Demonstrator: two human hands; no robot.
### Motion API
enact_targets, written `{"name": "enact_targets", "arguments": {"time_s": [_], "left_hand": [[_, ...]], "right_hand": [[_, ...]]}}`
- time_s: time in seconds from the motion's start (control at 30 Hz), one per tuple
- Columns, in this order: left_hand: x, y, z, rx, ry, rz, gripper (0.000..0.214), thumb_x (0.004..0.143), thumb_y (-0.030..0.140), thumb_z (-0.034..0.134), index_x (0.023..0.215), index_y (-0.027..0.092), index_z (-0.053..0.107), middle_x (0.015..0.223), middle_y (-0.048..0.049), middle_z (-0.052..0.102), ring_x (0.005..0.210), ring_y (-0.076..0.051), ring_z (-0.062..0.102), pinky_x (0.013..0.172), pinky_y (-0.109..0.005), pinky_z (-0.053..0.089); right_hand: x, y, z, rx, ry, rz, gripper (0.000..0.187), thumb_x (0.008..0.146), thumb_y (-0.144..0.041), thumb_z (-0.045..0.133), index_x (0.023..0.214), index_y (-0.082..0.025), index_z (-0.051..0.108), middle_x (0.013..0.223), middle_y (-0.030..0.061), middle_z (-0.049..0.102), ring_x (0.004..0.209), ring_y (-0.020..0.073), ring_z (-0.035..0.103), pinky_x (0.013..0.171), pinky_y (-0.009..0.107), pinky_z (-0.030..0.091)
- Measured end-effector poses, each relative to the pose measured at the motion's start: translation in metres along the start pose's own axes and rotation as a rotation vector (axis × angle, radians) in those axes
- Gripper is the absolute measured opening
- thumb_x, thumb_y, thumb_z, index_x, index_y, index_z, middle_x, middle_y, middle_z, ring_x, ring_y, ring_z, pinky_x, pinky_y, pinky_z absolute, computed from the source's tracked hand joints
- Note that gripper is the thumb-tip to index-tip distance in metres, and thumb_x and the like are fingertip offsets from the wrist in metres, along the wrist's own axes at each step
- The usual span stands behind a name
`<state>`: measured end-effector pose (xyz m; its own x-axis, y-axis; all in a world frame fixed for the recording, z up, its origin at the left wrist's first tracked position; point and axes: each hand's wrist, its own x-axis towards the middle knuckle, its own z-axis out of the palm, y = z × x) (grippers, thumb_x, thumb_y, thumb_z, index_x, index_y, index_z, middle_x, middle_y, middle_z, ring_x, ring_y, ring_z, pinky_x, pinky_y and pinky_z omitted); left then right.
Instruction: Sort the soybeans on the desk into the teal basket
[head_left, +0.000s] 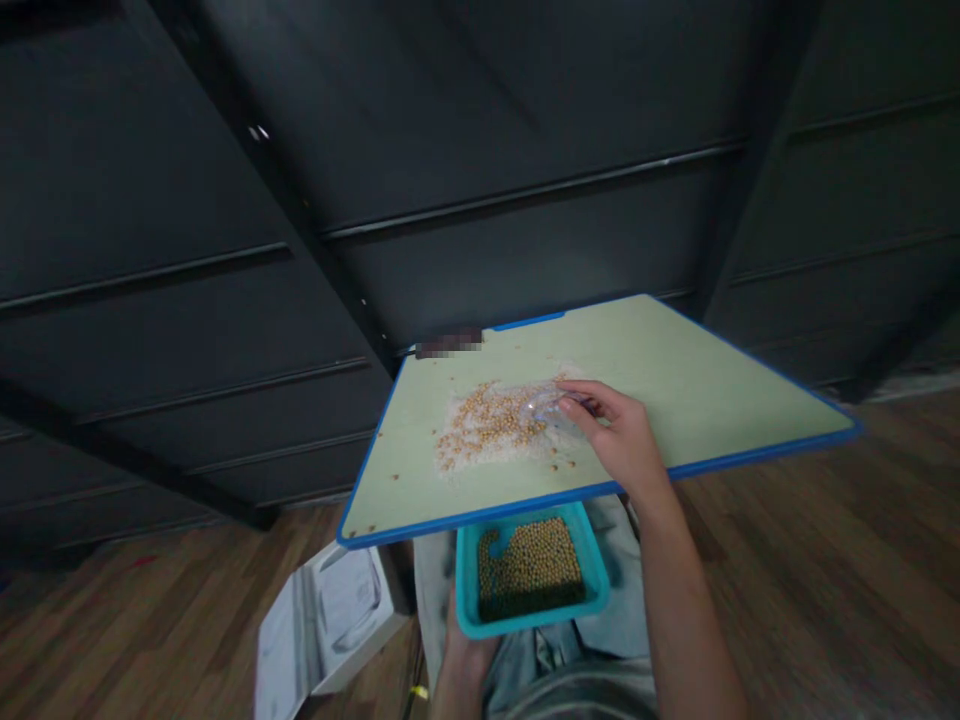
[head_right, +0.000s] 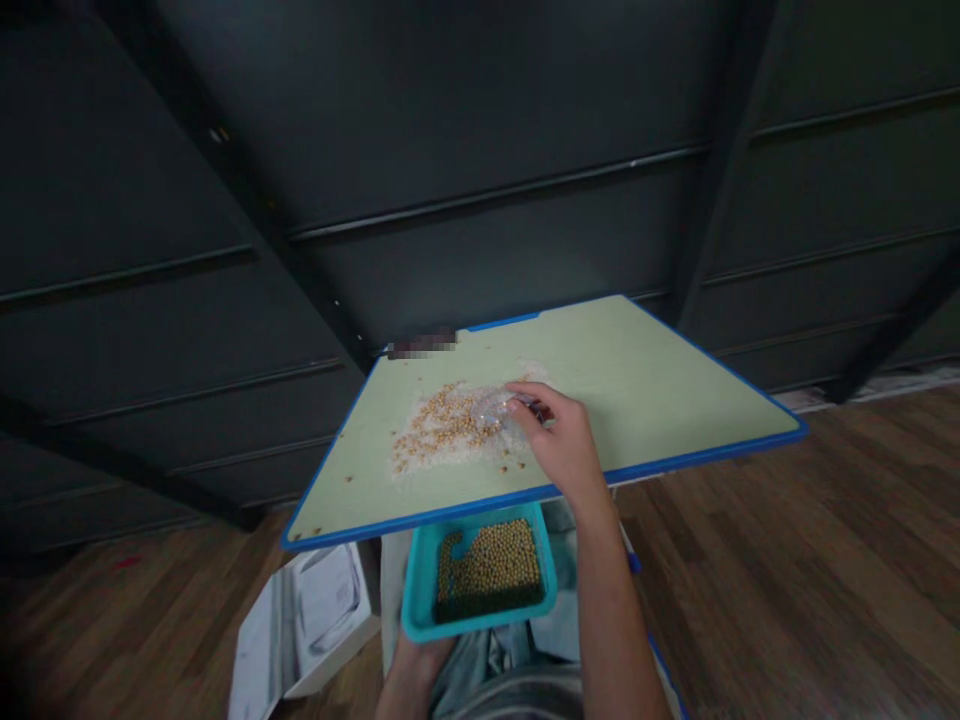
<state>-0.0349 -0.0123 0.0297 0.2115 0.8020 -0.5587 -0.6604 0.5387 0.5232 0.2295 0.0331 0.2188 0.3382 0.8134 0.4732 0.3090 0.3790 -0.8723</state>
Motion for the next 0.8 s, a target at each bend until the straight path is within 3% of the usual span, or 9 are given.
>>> {"name": "enact_targets", "arguments": {"time_s": [0.03, 0.2, 0.27, 0.4, 0.53, 0.8], "left_hand": [[0.002, 0.002, 0.003, 0.027, 0.059, 0.043, 0.034, 0.071, 0.026, 0.081, 0.105, 0.027, 0.081, 0.092, -0.0055, 0.085, 0.112, -0.033, 0.076, 0.109, -0.047, 0.056], [0.013, 0.008, 0.019, 0.016, 0.064, 0.107, 0.007, 0.074, 0.029, 0.077, 0.078, 0.023, 0.08, 0.081, -0.0078, 0.082, 0.108, -0.032, 0.077, 0.11, -0.046, 0.056], [0.016, 0.007, 0.021, 0.006, 0.079, 0.1, 0.007, 0.075, 0.03, 0.077, 0.072, 0.024, 0.078, 0.074, -0.0064, 0.081, 0.105, -0.032, 0.078, 0.109, -0.046, 0.056], [0.015, 0.004, 0.02, -0.032, 0.088, 0.089, 0.006, 0.077, 0.026, 0.074, 0.077, 0.024, 0.08, 0.072, -0.0038, 0.08, 0.102, -0.03, 0.078, 0.109, -0.045, 0.056], [0.01, 0.004, 0.023, -0.067, 0.059, 0.065, 0.014, 0.08, 0.019, 0.068, 0.073, 0.026, 0.078, 0.072, -0.0031, 0.08, 0.109, -0.029, 0.076, 0.109, -0.046, 0.056], [0.006, 0.005, 0.029, -0.055, -0.007, 0.122, 0.01, 0.081, 0.025, 0.073, 0.081, 0.018, 0.08, 0.082, -0.0073, 0.083, 0.1, -0.028, 0.078, 0.105, -0.043, 0.058]], "right_hand": [[-0.001, 0.001, -0.001, 0.012, 0.025, -0.002, 0.025, 0.093, -0.035, 0.07, 0.113, -0.023, 0.079, 0.119, 0.0097, 0.08, 0.097, 0.0253, 0.073, 0.087, 0.044, 0.057], [-0.006, 0.01, -0.004, 0.018, 0.009, -0.038, 0.024, 0.092, -0.037, 0.07, 0.109, -0.023, 0.081, 0.114, 0.0095, 0.081, 0.1, 0.0278, 0.074, 0.092, 0.047, 0.057], [-0.006, 0.013, -0.005, -0.006, 0.001, -0.058, 0.025, 0.091, -0.037, 0.07, 0.109, -0.024, 0.081, 0.115, 0.0095, 0.081, 0.103, 0.0291, 0.074, 0.094, 0.048, 0.056], [-0.006, 0.013, -0.005, -0.1, -0.102, -0.075, 0.022, 0.091, -0.032, 0.067, 0.106, -0.023, 0.081, 0.112, 0.0088, 0.082, 0.102, 0.0288, 0.075, 0.093, 0.047, 0.057], [-0.005, 0.014, -0.005, -0.137, -0.111, -0.079, 0.022, 0.092, -0.032, 0.066, 0.105, -0.021, 0.08, 0.109, 0.0093, 0.082, 0.097, 0.0281, 0.075, 0.089, 0.045, 0.058], [-0.003, 0.014, -0.005, -0.148, -0.179, -0.079, 0.022, 0.092, -0.031, 0.066, 0.105, -0.021, 0.081, 0.111, 0.0097, 0.082, 0.1, 0.0289, 0.075, 0.093, 0.047, 0.057]]}}
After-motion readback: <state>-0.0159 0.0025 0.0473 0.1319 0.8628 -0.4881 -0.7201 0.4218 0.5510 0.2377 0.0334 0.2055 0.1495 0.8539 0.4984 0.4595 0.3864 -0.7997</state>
